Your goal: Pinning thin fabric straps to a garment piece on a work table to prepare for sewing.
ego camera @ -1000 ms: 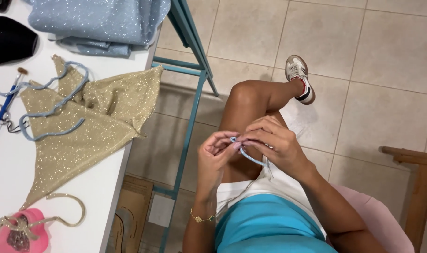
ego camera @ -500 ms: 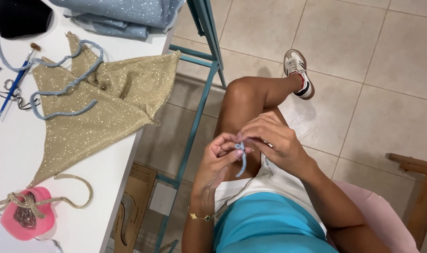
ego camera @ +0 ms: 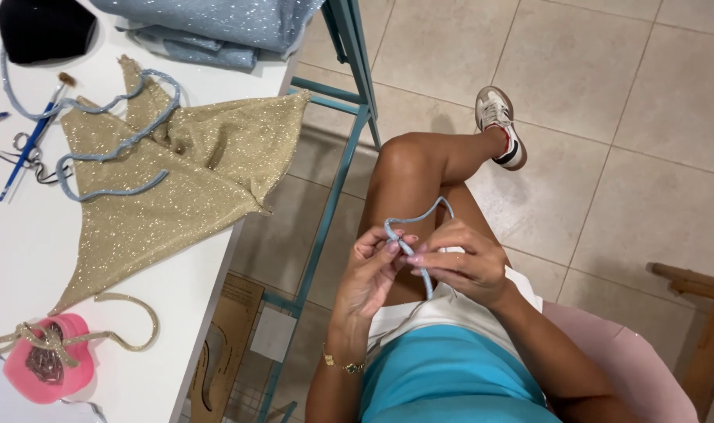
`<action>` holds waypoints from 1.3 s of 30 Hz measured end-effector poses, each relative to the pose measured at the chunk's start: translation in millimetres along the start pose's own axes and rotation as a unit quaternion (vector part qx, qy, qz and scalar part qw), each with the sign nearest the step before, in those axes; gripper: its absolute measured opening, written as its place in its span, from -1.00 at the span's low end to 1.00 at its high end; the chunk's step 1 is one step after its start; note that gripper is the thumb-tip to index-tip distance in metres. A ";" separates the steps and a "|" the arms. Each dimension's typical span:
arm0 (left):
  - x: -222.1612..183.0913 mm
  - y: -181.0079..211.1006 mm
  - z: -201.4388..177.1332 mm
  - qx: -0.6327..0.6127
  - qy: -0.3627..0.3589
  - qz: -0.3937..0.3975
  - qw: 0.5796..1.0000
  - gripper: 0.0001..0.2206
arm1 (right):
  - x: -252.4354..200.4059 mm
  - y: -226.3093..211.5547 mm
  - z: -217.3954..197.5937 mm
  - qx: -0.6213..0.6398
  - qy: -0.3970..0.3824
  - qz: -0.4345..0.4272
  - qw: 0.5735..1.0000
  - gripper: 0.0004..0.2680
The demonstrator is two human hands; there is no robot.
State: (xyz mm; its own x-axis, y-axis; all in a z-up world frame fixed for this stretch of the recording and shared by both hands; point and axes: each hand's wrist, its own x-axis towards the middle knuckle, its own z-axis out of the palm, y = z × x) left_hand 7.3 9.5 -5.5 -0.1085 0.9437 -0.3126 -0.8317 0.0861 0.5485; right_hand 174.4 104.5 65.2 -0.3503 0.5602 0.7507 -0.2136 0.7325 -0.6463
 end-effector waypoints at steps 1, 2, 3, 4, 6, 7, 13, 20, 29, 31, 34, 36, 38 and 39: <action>1.5 -2.5 -0.2 -0.004 -0.002 0.001 1.000 -0.78 | 0.4 -1.4 -0.3 0.025 0.000 0.005 1.000 -0.95; 2.7 -4.9 -0.2 -0.009 -0.004 0.002 1.000 -0.81 | 1.0 -3.3 -0.7 0.051 0.000 0.009 0.999 -0.96; 3.3 -4.6 0.7 -0.008 -0.005 0.000 1.000 -0.81 | 1.0 -0.9 -3.8 0.050 0.001 0.009 0.999 -0.96; 3.5 -4.1 1.6 -0.003 -0.011 -0.002 1.000 -0.81 | 1.1 1.1 -6.6 0.076 0.000 0.035 0.997 -0.95; 2.8 -5.2 1.1 0.001 -0.016 -0.006 1.000 -0.82 | 4.9 -2.2 -6.8 0.101 -0.001 0.064 0.993 -0.92; 2.7 -6.5 -0.1 -0.001 -0.019 -0.003 1.000 -0.82 | 9.0 -7.1 -4.4 0.186 0.005 0.116 0.976 -0.92; 5.7 -6.8 4.4 0.038 0.009 0.045 0.998 -0.83 | -1.6 -13.1 -6.8 0.246 0.032 0.298 0.922 -0.96; 7.3 -6.2 18.0 0.083 0.028 0.088 0.992 -0.88 | 28.1 -33.2 -10.5 0.084 -0.018 0.371 0.924 -0.96; 12.1 -16.1 14.0 0.060 0.041 0.076 0.995 -0.88 | 27.0 -31.0 -12.6 0.089 -0.036 0.382 0.919 -0.91; 9.5 -16.4 20.0 0.055 0.041 0.069 0.995 -0.88 | 26.2 -30.4 -13.5 0.086 -0.036 0.394 0.914 -0.92; 9.8 -18.4 22.2 0.049 0.042 0.067 0.996 -0.88 | 25.5 -28.2 -14.3 0.091 -0.028 0.412 0.906 -0.93; 8.2 -16.6 27.6 0.050 0.043 0.069 0.995 -0.87 | 20.1 -26.3 -14.2 0.099 -0.020 0.420 0.902 -0.94; 6.9 -10.7 40.1 0.059 0.032 0.074 0.995 -0.86 | 11.6 -22.6 -15.1 0.147 0.018 0.462 0.874 -0.93; 6.8 -10.8 41.6 0.060 0.031 0.074 0.995 -0.86 | 6.5 -19.9 -15.1 0.147 0.018 0.462 0.874 -0.93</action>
State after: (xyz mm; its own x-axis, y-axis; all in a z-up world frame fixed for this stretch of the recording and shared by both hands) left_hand 38.2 28.2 18.7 -0.2614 0.9273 -0.2679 -0.7342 -0.0109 0.6788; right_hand 190.1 99.4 85.0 -0.4690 0.8763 -0.1104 -0.0811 -0.1672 -0.9826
